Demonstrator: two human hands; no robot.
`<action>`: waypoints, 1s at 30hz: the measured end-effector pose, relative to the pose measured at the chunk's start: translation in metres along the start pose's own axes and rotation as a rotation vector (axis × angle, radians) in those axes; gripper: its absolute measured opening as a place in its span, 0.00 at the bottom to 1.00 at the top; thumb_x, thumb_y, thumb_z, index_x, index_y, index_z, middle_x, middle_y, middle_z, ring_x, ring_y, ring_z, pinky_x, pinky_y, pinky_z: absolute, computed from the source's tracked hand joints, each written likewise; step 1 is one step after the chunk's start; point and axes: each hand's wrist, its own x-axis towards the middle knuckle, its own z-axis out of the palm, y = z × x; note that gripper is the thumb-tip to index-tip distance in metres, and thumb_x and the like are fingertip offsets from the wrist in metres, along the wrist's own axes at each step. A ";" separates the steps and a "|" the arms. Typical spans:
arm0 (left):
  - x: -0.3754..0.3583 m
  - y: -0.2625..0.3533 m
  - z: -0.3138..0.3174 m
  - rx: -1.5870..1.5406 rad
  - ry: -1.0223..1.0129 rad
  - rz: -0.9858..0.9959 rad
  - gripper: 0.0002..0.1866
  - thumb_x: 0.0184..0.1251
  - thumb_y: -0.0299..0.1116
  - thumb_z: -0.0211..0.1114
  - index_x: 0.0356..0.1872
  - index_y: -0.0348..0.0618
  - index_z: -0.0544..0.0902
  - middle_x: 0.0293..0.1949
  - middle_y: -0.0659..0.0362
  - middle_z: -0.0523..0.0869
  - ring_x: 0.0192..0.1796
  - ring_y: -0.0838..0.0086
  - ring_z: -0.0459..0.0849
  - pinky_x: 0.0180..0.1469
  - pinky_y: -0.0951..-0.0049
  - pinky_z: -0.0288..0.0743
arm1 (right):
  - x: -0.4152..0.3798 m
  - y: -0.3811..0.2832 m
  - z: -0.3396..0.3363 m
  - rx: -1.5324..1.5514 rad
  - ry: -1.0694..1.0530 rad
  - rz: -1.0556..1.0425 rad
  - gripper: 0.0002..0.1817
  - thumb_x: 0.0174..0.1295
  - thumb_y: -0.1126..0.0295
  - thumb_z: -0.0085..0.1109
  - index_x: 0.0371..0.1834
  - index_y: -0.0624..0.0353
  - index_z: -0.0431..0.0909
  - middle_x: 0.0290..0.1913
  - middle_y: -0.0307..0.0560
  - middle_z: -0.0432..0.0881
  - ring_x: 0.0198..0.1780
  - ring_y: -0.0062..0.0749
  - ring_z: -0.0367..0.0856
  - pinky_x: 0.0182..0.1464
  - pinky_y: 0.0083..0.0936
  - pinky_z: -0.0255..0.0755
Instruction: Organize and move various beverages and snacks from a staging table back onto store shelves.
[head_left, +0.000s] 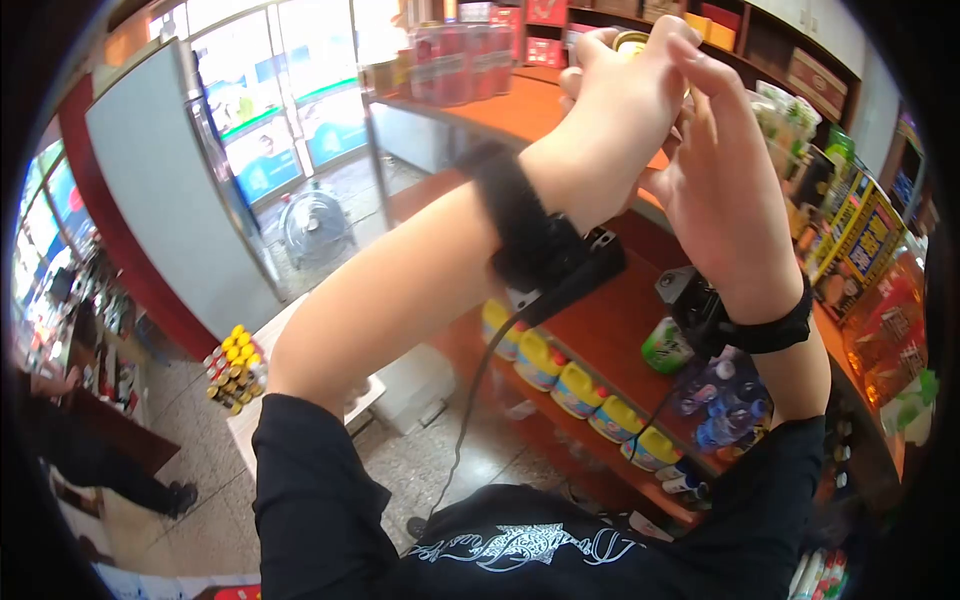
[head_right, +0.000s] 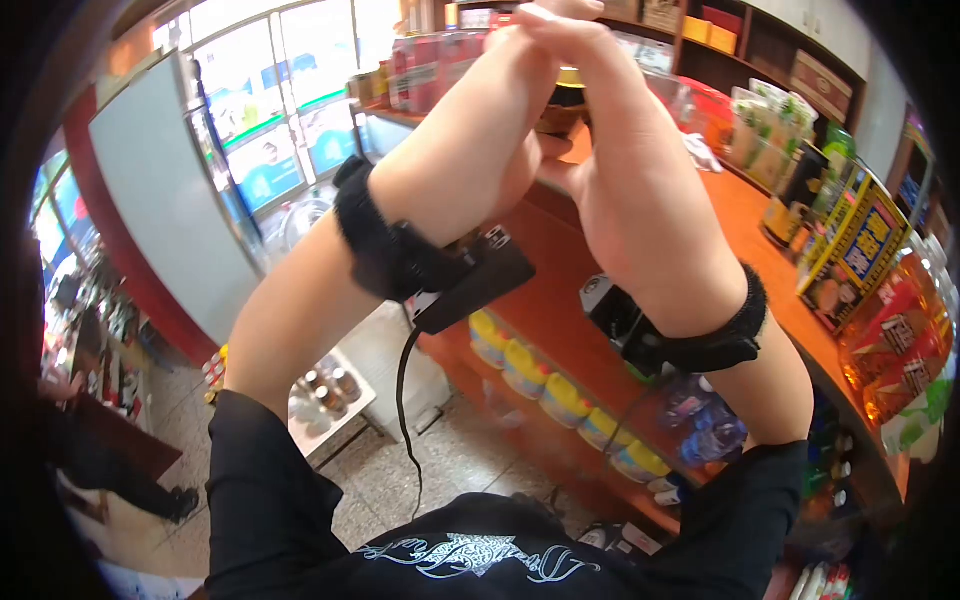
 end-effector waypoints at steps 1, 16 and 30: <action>-0.032 0.018 -0.029 -0.006 0.066 -0.003 0.43 0.46 0.56 0.55 0.60 0.41 0.52 0.55 0.44 0.59 0.54 0.57 0.65 0.51 0.55 0.65 | -0.001 0.010 0.025 0.010 -0.109 0.040 0.24 0.61 0.54 0.43 0.53 0.61 0.66 0.51 0.44 0.72 0.53 0.29 0.69 0.55 0.31 0.63; -0.228 -0.089 -0.310 -0.171 0.861 -0.045 0.27 0.65 0.50 0.47 0.60 0.51 0.53 0.53 0.58 0.66 0.56 0.72 0.67 0.52 0.70 0.65 | -0.122 0.219 0.277 0.262 -0.624 0.707 0.36 0.57 0.47 0.47 0.65 0.51 0.50 0.60 0.43 0.59 0.61 0.28 0.55 0.57 0.24 0.54; -0.332 -0.236 -0.394 -0.058 1.249 -0.352 0.31 0.63 0.45 0.47 0.63 0.44 0.50 0.57 0.53 0.60 0.61 0.68 0.59 0.61 0.70 0.54 | -0.225 0.379 0.329 0.374 -0.599 1.300 0.26 0.66 0.55 0.36 0.65 0.52 0.50 0.62 0.43 0.56 0.64 0.30 0.52 0.60 0.40 0.53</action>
